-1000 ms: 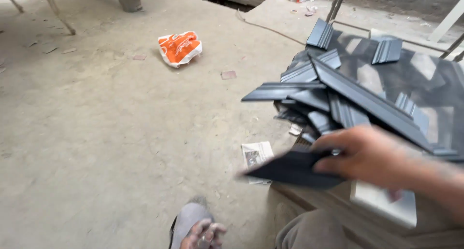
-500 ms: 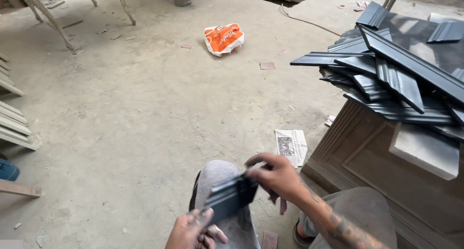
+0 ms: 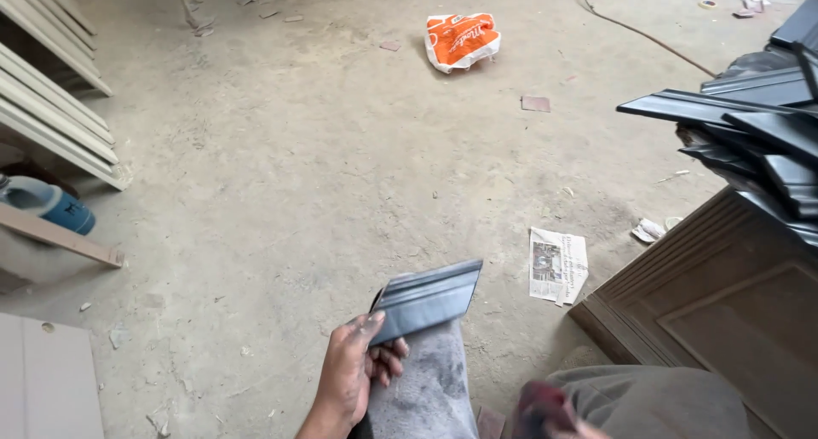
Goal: The person is manually sanding small, black, angled decorative trim pieces using a piece of sandpaper to smooth the edges and surfaces.
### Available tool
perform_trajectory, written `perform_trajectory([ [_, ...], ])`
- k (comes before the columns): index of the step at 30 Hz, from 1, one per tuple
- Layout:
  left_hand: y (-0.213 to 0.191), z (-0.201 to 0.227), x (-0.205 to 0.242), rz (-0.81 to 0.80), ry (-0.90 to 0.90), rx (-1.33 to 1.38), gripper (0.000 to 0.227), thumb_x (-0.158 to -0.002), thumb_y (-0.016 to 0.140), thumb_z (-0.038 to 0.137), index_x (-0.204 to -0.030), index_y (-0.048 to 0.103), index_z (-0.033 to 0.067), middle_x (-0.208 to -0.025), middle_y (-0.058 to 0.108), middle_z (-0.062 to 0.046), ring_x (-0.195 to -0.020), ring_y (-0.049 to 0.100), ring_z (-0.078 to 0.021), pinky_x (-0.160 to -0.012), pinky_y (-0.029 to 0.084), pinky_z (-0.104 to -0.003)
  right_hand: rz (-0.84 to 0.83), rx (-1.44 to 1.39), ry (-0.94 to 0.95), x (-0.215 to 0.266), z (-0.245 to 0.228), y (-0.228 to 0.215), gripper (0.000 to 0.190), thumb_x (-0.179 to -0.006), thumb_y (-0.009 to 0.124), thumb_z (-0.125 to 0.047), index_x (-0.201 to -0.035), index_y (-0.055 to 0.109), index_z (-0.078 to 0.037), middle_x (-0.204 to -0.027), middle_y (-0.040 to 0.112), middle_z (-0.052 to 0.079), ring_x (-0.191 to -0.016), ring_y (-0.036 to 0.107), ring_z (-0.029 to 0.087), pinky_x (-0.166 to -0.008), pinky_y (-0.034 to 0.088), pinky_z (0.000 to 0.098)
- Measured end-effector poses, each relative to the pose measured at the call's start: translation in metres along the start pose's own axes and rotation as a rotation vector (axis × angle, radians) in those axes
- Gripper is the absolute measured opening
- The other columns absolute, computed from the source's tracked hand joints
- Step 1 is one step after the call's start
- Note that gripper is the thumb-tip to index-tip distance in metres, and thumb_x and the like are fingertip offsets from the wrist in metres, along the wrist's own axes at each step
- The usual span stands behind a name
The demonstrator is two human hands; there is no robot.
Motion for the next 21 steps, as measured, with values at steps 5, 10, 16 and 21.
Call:
perform_trajectory([
  [5,0.024,-0.004,-0.01,0.009,-0.096,0.0,0.027,-0.095,0.06,0.025,-0.103,0.054,-0.0002,-0.074,0.067,-0.023,-0.044,0.057,-0.0206,-0.028,0.032,-0.023,0.137,1.232,-0.269,-0.082,-0.144,0.203,0.03,-0.09,0.069,-0.016,-0.115,0.084,-0.012,-0.114,0.087,0.0,-0.123,0.07,0.015,-0.105,0.05,0.0328],
  [10,0.027,0.007,-0.005,-0.099,-0.222,-0.054,0.027,-0.096,0.061,0.022,-0.105,0.05,-0.0014,-0.068,0.066,-0.021,-0.037,0.054,-0.0196,-0.026,0.032,-0.024,0.901,0.287,0.748,-0.073,-0.067,0.179,0.03,-0.088,0.076,-0.007,-0.11,0.078,0.015,-0.097,0.071,0.029,-0.09,0.065,0.04,-0.084,0.05,0.0408],
  [16,0.022,0.001,-0.005,-0.238,-0.339,-0.001,0.017,-0.093,0.065,0.011,-0.093,0.05,0.0029,-0.065,0.067,-0.018,-0.035,0.053,-0.0172,-0.026,0.03,-0.022,0.181,1.122,0.112,-0.107,-0.146,0.201,0.034,-0.085,0.076,-0.026,-0.115,0.083,-0.014,-0.124,0.078,0.01,-0.133,0.054,0.027,-0.105,0.042,0.0422],
  [21,0.03,-0.017,-0.009,-0.128,-0.307,-0.02,0.014,-0.1,0.07,0.009,-0.093,0.058,0.0045,-0.06,0.062,-0.01,-0.034,0.043,-0.0112,-0.028,0.027,-0.021,0.516,1.179,-0.099,-0.174,-0.187,0.252,0.028,-0.078,0.078,-0.004,-0.105,0.081,-0.005,-0.131,0.066,0.009,-0.096,0.077,0.026,-0.068,0.076,0.0366],
])
Point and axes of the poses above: each hand's wrist, its own x-axis away from the middle knuckle, its own y-axis out of the palm, z = x × y, the point moved 4 cm from there along -x, towards the middle knuckle
